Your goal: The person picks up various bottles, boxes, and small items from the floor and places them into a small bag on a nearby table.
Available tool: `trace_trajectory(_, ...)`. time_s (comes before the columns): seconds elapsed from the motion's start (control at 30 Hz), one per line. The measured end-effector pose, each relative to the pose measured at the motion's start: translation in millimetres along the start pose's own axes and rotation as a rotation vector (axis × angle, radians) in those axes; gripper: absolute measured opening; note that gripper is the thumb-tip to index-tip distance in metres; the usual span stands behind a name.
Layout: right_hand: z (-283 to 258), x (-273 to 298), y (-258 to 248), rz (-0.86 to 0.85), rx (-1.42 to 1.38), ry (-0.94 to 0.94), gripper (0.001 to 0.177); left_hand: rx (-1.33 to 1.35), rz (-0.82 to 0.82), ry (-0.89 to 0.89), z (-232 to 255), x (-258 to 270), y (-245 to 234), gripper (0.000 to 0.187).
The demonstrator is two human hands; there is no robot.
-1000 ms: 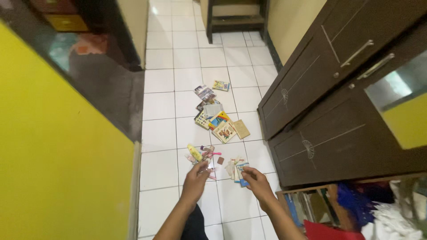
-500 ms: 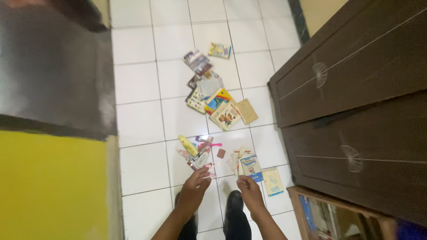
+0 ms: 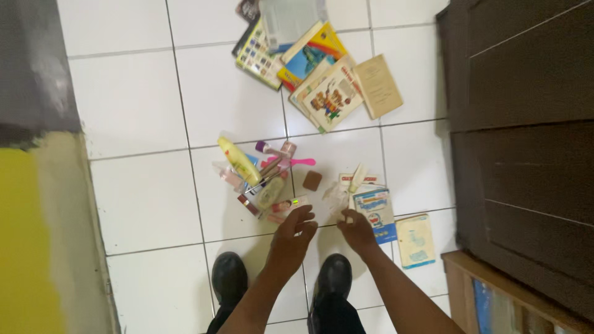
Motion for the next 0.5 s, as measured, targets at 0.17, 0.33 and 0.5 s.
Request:
trace_trajectory(0.17, 46, -35, 32, 0.021, -0.007, -0.003, 0.052, -0.034, -0.004, -0.069, -34, -31, 8, 0.045)
trace_trajectory(0.33, 63, -58, 56, 0.077, 0.118, -0.115, 0.060, -0.039, -0.011, -0.104, -50, -49, 8, 0.044)
trace_trajectory(0.5, 75, -68, 68, 0.085, 0.090, 0.048, 0.072, -0.022, -0.029, -0.108, -56, -62, 7, 0.043)
Point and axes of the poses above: each hand's wrist, its own x-axis away from the middle knuckle, its own y-axis out of the palm, z = x × y, the point moved 6 cm from there along -x, towards the middle knuckle, and after that the axes turned 2 degrees about -x, right-handed, at the moved point
